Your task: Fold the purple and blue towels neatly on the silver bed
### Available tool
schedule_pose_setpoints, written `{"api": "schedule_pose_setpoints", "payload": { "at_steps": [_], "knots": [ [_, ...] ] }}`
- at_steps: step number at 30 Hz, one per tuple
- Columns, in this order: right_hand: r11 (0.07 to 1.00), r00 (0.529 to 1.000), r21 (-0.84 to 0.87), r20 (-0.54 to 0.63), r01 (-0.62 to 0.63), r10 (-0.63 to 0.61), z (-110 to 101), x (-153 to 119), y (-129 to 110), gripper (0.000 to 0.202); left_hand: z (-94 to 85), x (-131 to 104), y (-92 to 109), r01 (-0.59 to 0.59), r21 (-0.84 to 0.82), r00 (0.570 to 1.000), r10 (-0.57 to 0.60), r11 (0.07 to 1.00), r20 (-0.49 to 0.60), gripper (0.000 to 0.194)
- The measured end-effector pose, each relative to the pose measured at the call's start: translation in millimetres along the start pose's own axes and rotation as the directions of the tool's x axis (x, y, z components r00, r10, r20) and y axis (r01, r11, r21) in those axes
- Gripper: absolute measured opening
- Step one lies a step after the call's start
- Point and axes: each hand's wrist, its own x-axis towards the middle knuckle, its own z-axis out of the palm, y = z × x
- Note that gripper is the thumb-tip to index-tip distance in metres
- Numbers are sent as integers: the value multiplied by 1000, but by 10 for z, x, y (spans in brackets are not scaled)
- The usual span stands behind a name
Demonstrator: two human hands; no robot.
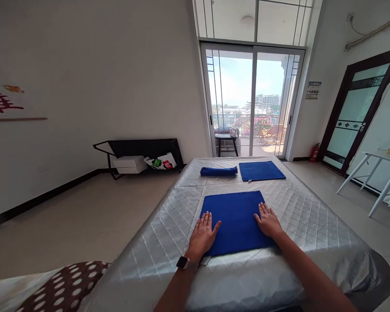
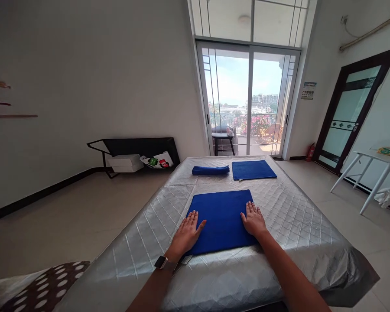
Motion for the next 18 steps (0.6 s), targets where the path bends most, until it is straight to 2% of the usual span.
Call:
{"api": "schedule_pose_setpoints", "payload": {
  "at_steps": [4, 11, 14, 18],
  "knots": [
    [999, 1000, -37, 3, -7, 7, -4, -123, 23, 68, 28, -3, 45, -15, -19, 999, 14, 1000, -37, 82],
    [1000, 999, -15, 36, -21, 21, 215, -436, 167, 69, 147, 3, -8, -37, -17, 997, 36, 999, -75, 82],
    [1000, 1000, 3, 24, -8, 8, 166, -504, 100, 68, 159, 16, -53, -44, -11, 997, 43, 999, -68, 80],
    [999, 1000, 32, 26, 4, -5, 56, -557, 13, 66, 57, 61, -182, 69, -5, 998, -69, 998, 10, 79]
  ]
}}
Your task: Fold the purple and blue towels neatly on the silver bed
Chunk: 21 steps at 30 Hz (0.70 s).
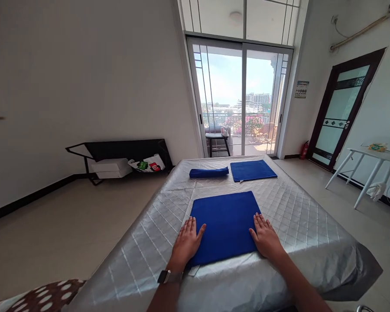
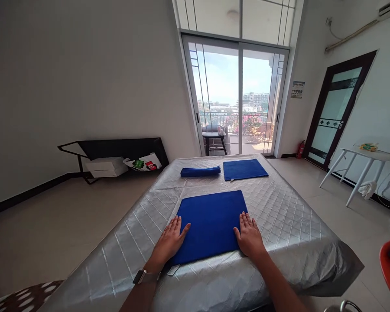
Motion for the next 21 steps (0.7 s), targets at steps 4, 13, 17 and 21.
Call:
{"api": "schedule_pose_setpoints", "payload": {
  "at_steps": [4, 13, 17, 21],
  "knots": [
    [998, 1000, 62, -20, 24, -23, 10, -15, 1, 66, -194, 9, 66, 58, 40, 998, -59, 998, 36, 79],
    [997, 996, 2, -50, 77, -77, 52, -8, 9, 61, -100, -314, 1776, -467, -142, 881, 473, 873, 16, 67],
    [998, 997, 2, -40, 62, -61, 27, -11, -3, 60, -52, -355, 1758, -452, -136, 887, 461, 881, 35, 62],
    [999, 998, 15, -47, 39, -38, -6, -24, -29, 63, -57, -378, 1060, -305, -70, 944, 311, 950, 106, 61]
  ]
}}
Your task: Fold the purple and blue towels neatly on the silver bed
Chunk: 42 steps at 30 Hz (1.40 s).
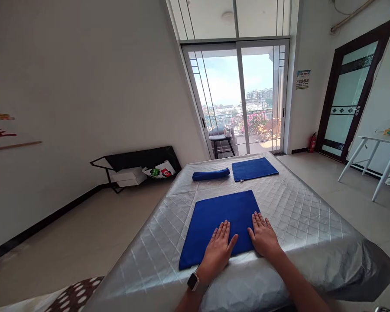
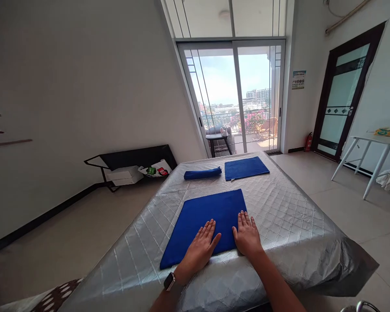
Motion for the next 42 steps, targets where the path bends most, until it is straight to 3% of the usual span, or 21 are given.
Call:
{"api": "schedule_pose_setpoints", "payload": {
  "at_steps": [5, 8, 10, 14, 21, 26, 30, 33, 39, 42],
  "knots": [
    [1000, 999, -9, 35, -15, 15, -11, -2, 0, 64, 55, -459, -981, 166, 90, 985, -161, 982, -60, 67],
    [1000, 1000, -15, 20, -8, 8, 18, 9, 28, 65, 104, -666, -1263, 170, 106, 981, -159, 980, -109, 68],
    [1000, 1000, -25, 10, -3, 3, 35, 18, 47, 65, 110, -722, -1271, 204, 81, 972, -193, 976, -133, 72],
    [998, 999, -59, 33, -15, 17, 38, 32, 60, 66, 52, -705, -1098, 311, -6, 939, -308, 950, -155, 83],
    [995, 999, -99, 48, 11, -6, 9, 14, 108, 65, -44, -685, -957, 282, -21, 931, -279, 959, -235, 82],
    [993, 999, -118, 53, 20, -14, -167, 175, 64, 65, -58, -677, -933, 285, -14, 926, -279, 958, -254, 79],
    [992, 997, -118, 78, 31, -22, -281, 479, -40, 65, -66, -668, -930, 278, -9, 933, -272, 961, -234, 82],
    [992, 996, -123, 82, -5, 15, -234, 645, -58, 65, -68, -670, -944, 280, -14, 937, -276, 960, -213, 81],
    [994, 999, -101, 34, -37, 41, -90, 653, -1, 65, -114, -688, -1014, 329, -17, 933, -328, 944, -151, 75],
    [996, 999, -88, 35, -31, 35, -99, 628, -4, 65, -200, -573, -848, 313, 4, 941, -310, 950, -137, 77]
  ]
}}
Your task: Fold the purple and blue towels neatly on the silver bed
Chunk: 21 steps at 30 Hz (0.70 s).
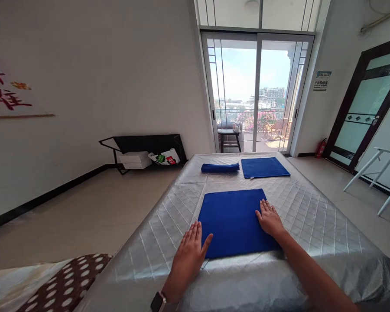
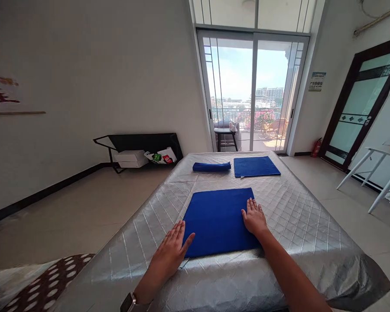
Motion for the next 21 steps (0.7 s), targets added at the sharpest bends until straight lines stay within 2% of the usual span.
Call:
{"api": "schedule_pose_setpoints", "payload": {
  "at_steps": [3, 7, 9, 11, 13, 15, 17, 21],
  "knots": [
    [1000, 1000, 16, -12, 6, -6, -8, 0, -7, 65, -68, 177, 496, -159, -23, 987, 159, 987, 4, 77],
    [1000, 999, -3, -36, 15, -15, 22, 6, 8, 65, -75, 581, 1300, -383, -111, 919, 390, 917, 50, 72],
    [999, 999, -17, -36, 29, -30, 38, 4, 20, 64, -36, 778, 1576, -415, -148, 900, 429, 898, 79, 70],
    [999, 999, -22, -37, 39, -40, 46, 3, 27, 63, 31, 917, 1706, -404, -157, 900, 422, 901, 109, 72],
    [999, 999, -16, -32, 33, -33, 49, 6, 26, 63, 114, 989, 1683, -396, -150, 903, 414, 906, 118, 75],
    [1000, 1000, 0, -26, 16, -16, 53, 14, 21, 63, 189, 1015, 1522, -401, -139, 904, 415, 906, 99, 75],
    [1000, 1000, 15, -24, 4, -3, 62, 25, 20, 64, 233, 1031, 1247, -385, -116, 915, 395, 916, 82, 74],
    [1000, 1000, 20, -21, 3, -2, 79, 41, 21, 65, 241, 1102, 501, -253, -20, 962, 254, 967, 99, 80]
  ]
}}
